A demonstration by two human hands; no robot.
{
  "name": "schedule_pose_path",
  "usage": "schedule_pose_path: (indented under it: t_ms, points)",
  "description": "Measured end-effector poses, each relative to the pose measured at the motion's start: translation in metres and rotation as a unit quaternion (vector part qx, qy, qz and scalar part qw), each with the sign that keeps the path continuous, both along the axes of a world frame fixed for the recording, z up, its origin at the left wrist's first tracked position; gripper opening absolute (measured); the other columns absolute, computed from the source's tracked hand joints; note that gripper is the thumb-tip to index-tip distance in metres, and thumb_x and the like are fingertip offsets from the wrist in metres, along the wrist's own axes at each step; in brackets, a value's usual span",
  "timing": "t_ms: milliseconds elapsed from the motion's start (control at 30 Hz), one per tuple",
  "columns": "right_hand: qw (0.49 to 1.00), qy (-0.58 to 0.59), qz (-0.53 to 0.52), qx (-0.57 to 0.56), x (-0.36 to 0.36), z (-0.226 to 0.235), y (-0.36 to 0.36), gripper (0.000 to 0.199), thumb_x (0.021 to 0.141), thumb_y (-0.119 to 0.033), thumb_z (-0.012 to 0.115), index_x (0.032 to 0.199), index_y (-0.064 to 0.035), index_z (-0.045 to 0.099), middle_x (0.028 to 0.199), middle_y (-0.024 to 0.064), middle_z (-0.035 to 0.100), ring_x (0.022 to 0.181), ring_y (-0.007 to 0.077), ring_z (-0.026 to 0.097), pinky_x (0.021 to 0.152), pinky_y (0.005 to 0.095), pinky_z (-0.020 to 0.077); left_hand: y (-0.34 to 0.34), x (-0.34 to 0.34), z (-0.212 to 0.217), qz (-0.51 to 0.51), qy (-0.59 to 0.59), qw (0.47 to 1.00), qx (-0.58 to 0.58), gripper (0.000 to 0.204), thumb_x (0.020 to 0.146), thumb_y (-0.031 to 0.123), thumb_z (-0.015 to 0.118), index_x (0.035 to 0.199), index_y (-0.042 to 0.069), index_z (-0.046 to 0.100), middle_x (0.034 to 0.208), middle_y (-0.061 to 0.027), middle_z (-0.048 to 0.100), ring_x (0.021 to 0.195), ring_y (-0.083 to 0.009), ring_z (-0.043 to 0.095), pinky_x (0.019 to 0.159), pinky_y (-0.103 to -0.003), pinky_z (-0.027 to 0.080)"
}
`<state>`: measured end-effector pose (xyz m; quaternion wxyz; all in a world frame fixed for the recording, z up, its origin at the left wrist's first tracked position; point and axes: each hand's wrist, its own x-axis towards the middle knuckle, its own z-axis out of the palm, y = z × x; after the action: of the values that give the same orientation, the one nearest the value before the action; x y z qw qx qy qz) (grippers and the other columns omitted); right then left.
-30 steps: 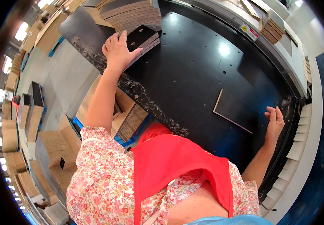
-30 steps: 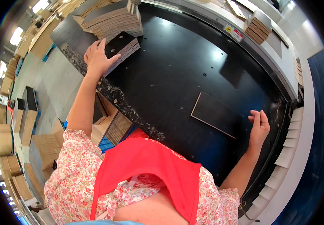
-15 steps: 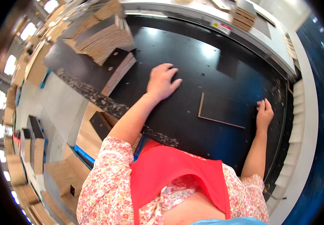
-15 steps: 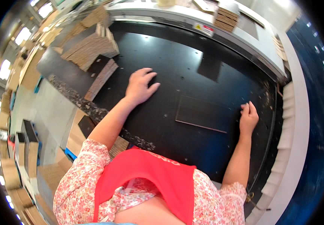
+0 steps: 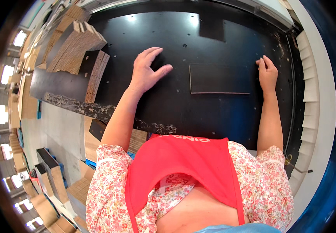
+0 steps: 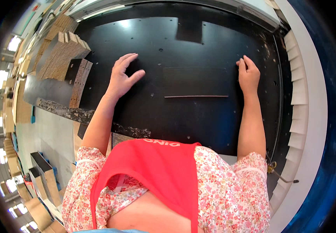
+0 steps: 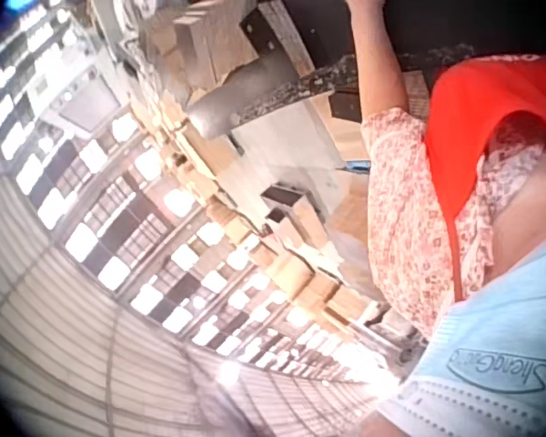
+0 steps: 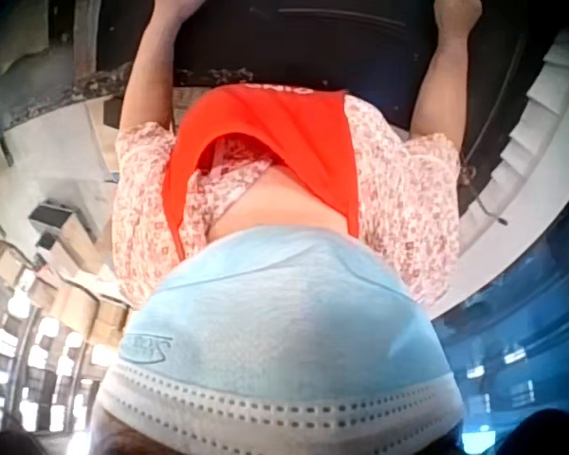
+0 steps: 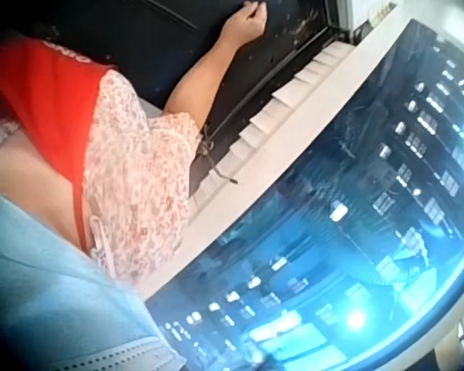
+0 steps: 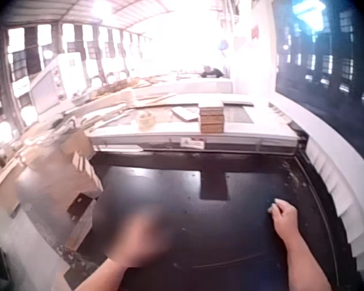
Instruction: The person assembles dark wood panels by hand on a workstation, checking their alignment and then stacking them on a blue pallet.
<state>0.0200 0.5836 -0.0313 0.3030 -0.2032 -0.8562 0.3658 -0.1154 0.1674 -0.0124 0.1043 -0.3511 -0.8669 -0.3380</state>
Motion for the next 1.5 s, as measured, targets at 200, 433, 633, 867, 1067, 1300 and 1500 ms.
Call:
schedule_pose_path:
  t_ms: [200, 433, 633, 867, 1067, 1300, 1500]
  points:
    - [1.000, 0.009, -0.008, -0.006, 0.003, -0.002, 0.002, 0.030, 0.096, -0.018, 0.063, 0.117, 0.0034, 0.068, 0.092, 0.0104, 0.075, 0.083, 0.0170, 0.070, 0.079, 0.0288, 0.0534, 0.041, 0.044, 0.024, -0.182, -0.031, 0.979, -0.081, 0.100, 0.064, 0.046, 0.088, 0.146, 0.007, 0.046, 0.151, -0.0151, 0.044, 0.142, -0.0348, 0.037, 0.118, -0.047, 0.026]
    - [1.000, 0.017, -0.004, -0.014, 0.001, -0.005, 0.002, 0.029, 0.096, -0.018, 0.064, 0.117, 0.0023, 0.068, 0.090, 0.0084, 0.075, 0.081, 0.0146, 0.070, 0.079, 0.0276, 0.0532, 0.058, 0.056, 0.019, -0.164, -0.042, 0.983, -0.077, 0.096, 0.063, 0.033, 0.090, 0.145, 0.009, 0.046, 0.143, -0.0143, 0.049, 0.135, -0.0352, 0.043, 0.115, -0.047, 0.032]
    - [0.999, 0.038, 0.011, 0.026, 0.006, 0.004, -0.004, 0.027, 0.093, -0.018, 0.068, 0.111, 0.0017, 0.069, 0.095, 0.0084, 0.074, 0.082, 0.0200, 0.069, 0.077, 0.0295, 0.0531, 0.064, 0.062, 0.023, -0.179, -0.048, 0.983, -0.005, 0.095, 0.061, 0.020, 0.091, 0.144, 0.008, 0.047, 0.139, -0.0146, 0.049, 0.128, -0.0335, 0.049, 0.108, -0.043, 0.042]
    - [0.889, 0.042, 0.290, 0.351, 0.016, 0.079, -0.100, 0.055, 0.070, -0.030, 0.085, 0.113, -0.0020, 0.065, 0.126, 0.0104, 0.065, 0.117, 0.0296, 0.061, 0.104, 0.0449, 0.0429, 0.074, 0.063, 0.040, -0.095, -0.125, 0.985, 0.071, 0.090, 0.067, 0.023, 0.089, 0.144, 0.006, 0.046, 0.133, -0.0143, 0.050, 0.121, -0.0269, 0.053, 0.103, -0.038, 0.046]
    - [0.968, 0.077, 0.172, 0.164, 0.012, 0.056, -0.089, 0.032, 0.082, -0.008, 0.074, 0.112, 0.0001, 0.066, 0.115, 0.0120, 0.070, 0.105, 0.0322, 0.067, 0.089, 0.0340, 0.0528, 0.086, 0.063, 0.055, -0.137, -0.142, 0.966, 0.165, 0.091, 0.076, 0.035, 0.086, 0.147, 0.004, 0.039, 0.132, -0.0148, 0.051, 0.118, -0.0264, 0.055, 0.099, -0.039, 0.049]
    - [0.838, 0.178, 0.204, -0.474, 0.013, 0.060, -0.100, 0.034, 0.103, -0.024, 0.058, 0.124, 0.0022, 0.060, 0.122, 0.0072, 0.066, 0.112, 0.0164, 0.061, 0.097, 0.0329, 0.0487, 0.091, 0.067, 0.030, -0.166, -0.369, 0.893, 0.195, 0.056, 0.104, 0.028, 0.055, 0.150, 0.003, 0.035, 0.134, -0.0114, 0.056, 0.112, -0.0182, 0.057, 0.099, -0.033, 0.047]
    - [0.775, 0.120, 0.228, -0.577, 0.012, 0.057, -0.110, 0.037, 0.106, -0.026, 0.051, 0.131, 0.0009, 0.056, 0.125, 0.0089, 0.064, 0.112, 0.0171, 0.062, 0.097, 0.0318, 0.0501, 0.107, 0.079, 0.041, -0.177, -0.488, 0.824, 0.228, 0.042, 0.105, 0.026, 0.052, 0.138, 0.001, 0.051, 0.111, -0.0070, 0.067, 0.094, -0.0133, 0.065, 0.082, -0.028, 0.052]
